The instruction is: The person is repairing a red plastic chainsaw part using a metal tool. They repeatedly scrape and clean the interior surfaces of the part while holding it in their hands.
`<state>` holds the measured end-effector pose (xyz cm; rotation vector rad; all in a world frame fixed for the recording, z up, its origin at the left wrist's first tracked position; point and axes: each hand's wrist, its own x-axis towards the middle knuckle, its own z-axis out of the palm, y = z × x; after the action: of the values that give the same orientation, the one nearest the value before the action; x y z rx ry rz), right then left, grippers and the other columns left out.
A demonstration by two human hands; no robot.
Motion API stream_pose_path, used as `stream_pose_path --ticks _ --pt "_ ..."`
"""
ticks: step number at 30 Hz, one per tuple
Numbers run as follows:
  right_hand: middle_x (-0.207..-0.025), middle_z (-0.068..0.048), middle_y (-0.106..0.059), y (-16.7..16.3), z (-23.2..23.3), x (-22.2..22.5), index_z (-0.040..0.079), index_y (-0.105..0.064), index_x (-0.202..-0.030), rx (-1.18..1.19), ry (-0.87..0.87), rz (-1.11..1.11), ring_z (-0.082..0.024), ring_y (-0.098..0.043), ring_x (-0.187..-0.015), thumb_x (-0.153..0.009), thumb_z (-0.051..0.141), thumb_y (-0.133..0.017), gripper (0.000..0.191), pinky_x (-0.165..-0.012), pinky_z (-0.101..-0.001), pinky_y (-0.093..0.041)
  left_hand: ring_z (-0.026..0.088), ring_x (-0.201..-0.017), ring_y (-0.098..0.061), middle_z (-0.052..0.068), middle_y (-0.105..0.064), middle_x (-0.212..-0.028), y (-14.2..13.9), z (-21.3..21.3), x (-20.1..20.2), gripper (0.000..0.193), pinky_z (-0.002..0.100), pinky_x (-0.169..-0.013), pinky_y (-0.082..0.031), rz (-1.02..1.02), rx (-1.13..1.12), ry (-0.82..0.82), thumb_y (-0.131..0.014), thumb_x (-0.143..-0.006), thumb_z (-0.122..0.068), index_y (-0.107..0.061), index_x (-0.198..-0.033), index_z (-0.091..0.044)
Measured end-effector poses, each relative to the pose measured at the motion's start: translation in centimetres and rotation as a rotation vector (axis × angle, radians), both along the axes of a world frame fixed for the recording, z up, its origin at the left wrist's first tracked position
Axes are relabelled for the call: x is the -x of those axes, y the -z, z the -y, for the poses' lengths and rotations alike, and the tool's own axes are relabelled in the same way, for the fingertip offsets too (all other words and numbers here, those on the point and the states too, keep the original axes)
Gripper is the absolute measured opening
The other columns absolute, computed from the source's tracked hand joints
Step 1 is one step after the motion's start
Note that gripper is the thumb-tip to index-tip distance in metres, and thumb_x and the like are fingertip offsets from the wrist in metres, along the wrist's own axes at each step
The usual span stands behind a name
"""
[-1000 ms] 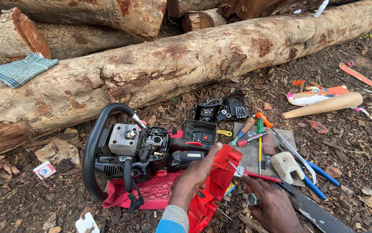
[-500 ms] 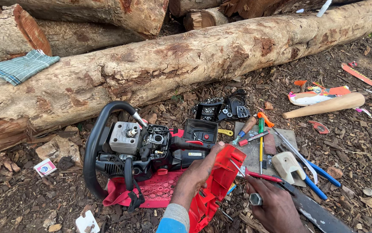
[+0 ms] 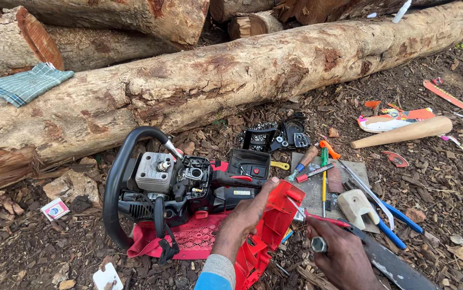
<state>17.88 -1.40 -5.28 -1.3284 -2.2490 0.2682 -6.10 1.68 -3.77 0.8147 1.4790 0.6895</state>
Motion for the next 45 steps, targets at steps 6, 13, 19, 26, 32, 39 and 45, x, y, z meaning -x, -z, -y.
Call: stream_pose_path --ticks 6,13,19,26,32,39,45 --pt "-0.104 -0.01 -0.078 -1.1 0.1 0.5 0.015 -0.066 -0.132 0.132 0.02 0.006 -0.028 -0.076 -0.094 -0.077 0.009 -0.07 0.055 -0.084 -0.0417 -0.059 0.025 -0.088 -0.062 0.02 -0.058 -0.139 0.7 -0.5 0.1 0.133 0.044 -0.07 -0.052 -0.025 -0.02 0.005 -0.043 -0.061 -0.099 -0.048 -0.149 0.001" --pt "-0.086 -0.012 -0.079 -0.9 0.0 0.6 0.008 -0.071 -0.117 -0.042 -0.037 -0.061 -0.029 -0.078 -0.08 -0.082 0.014 -0.069 0.035 -0.072 -0.042 -0.061 0.026 -0.084 -0.06 0.018 -0.059 -0.14 0.4 -0.3 0.4 0.132 0.044 -0.069 -0.05 -0.022 -0.015 -0.009 -0.042 -0.061 -0.098 -0.049 -0.148 0.001" --pt "-0.083 -0.013 -0.078 -1.0 0.0 0.6 0.009 -0.072 -0.12 0.036 0.037 -0.014 -0.027 -0.078 -0.072 -0.086 0.019 -0.071 0.035 -0.068 -0.0419 -0.061 0.026 -0.072 -0.056 0.022 -0.067 -0.129 -0.3 0.1 0.5 0.132 0.045 -0.065 -0.048 -0.066 0.022 0.003 -0.04 -0.062 -0.098 -0.054 -0.144 0.004" --pt "-0.084 -0.012 -0.079 -1.9 0.2 0.9 0.014 -0.074 -0.124 0.214 0.157 -0.052 -0.023 -0.078 -0.073 -0.09 0.02 -0.071 0.035 -0.068 -0.0386 -0.061 0.026 -0.074 -0.056 0.02 -0.064 -0.127 0.0 -0.1 0.4 0.129 0.046 -0.068 -0.048 -0.039 0.018 0.001 -0.042 -0.06 -0.097 -0.054 -0.144 0.001" --pt "-0.085 -0.01 -0.082 -1.7 -0.2 0.5 0.007 -0.075 -0.116 0.085 0.033 -0.106 -0.019 -0.077 -0.074 -0.084 0.013 -0.069 0.033 -0.065 -0.0347 -0.061 0.021 -0.066 -0.051 0.013 -0.061 -0.098 0.7 -0.3 0.3 0.126 0.042 -0.06 -0.044 -0.047 0.0 -0.003 -0.045 -0.062 -0.098 -0.064 -0.134 0.003" --pt "-0.068 -0.003 -0.082 -2.7 -0.7 0.8 0.014 -0.081 -0.114 0.509 0.312 -0.169 -0.016 -0.068 -0.048 -0.093 0.026 -0.075 0.025 -0.048 -0.0346 -0.055 0.02 -0.059 -0.044 0.007 -0.047 -0.073 1.3 -0.4 0.3 0.126 0.04 -0.053 -0.03 -0.093 -0.019 0.06 -0.039 -0.064 -0.102 -0.079 -0.122 0.003" --pt "-0.059 -0.006 -0.074 -4.2 -2.3 -0.2 0.001 -0.084 -0.09 0.579 0.32 -0.323 -0.01 -0.059 -0.048 -0.089 0.02 -0.076 0.02 -0.044 -0.0294 -0.045 0.033 -0.099 -0.072 0.031 -0.074 -0.121 0.6 -0.3 -0.4 0.128 0.046 -0.077 -0.053 -0.113 0.016 0.095 -0.041 -0.062 -0.099 -0.067 -0.135 0.002"
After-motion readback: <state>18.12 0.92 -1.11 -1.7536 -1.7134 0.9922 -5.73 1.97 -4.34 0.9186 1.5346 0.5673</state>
